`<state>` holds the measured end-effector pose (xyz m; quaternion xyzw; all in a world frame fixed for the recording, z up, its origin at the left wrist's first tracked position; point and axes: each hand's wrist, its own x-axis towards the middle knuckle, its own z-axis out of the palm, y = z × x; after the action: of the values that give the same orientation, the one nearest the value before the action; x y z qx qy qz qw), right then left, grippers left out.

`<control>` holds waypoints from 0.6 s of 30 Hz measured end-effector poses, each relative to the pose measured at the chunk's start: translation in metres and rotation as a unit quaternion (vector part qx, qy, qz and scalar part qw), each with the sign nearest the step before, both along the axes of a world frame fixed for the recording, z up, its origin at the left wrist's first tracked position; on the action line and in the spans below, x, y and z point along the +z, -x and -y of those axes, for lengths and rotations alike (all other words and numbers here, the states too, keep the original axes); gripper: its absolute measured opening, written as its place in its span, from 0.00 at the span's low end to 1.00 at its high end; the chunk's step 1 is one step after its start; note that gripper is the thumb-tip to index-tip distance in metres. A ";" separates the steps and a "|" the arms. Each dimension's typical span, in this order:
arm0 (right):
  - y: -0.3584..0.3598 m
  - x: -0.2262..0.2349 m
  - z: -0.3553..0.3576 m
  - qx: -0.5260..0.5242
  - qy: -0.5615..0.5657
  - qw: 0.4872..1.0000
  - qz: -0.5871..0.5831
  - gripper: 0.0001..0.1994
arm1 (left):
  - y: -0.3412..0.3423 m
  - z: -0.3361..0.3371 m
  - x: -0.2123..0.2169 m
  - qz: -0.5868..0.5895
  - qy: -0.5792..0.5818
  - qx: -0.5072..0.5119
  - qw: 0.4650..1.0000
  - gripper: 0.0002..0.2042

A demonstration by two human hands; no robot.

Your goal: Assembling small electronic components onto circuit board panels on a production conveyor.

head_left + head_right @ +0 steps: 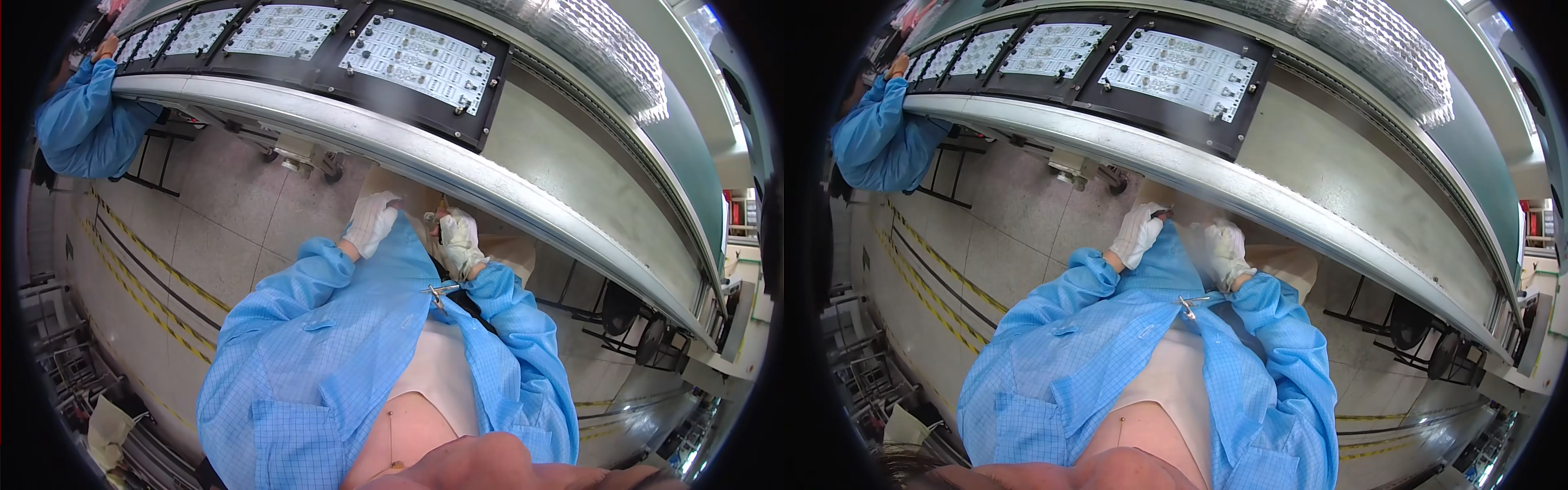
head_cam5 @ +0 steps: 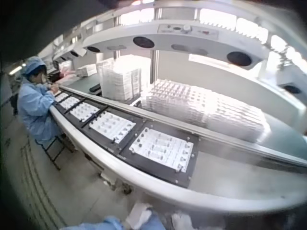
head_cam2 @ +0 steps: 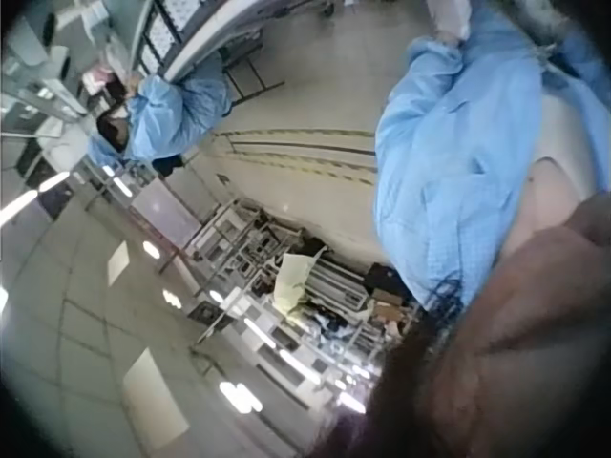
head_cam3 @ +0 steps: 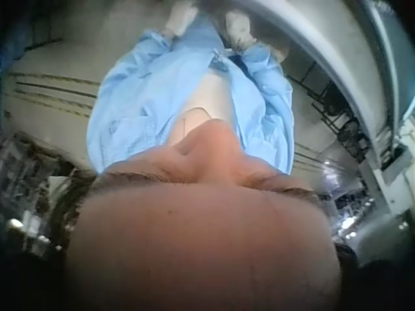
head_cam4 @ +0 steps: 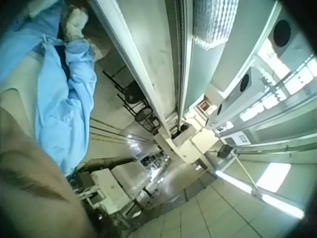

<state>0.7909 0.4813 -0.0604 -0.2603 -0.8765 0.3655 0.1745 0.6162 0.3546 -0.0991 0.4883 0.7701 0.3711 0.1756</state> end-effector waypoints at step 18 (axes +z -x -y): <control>0.015 -0.093 -0.018 -0.062 0.056 0.996 -0.011 0.13 | -0.003 -0.033 -0.019 0.699 -0.025 0.197 0.687 0.20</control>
<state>0.7764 0.4991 -0.1537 -0.3191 -0.8348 0.4058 0.1915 0.6188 0.3872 -0.1184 -0.0708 0.4935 0.6497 0.5738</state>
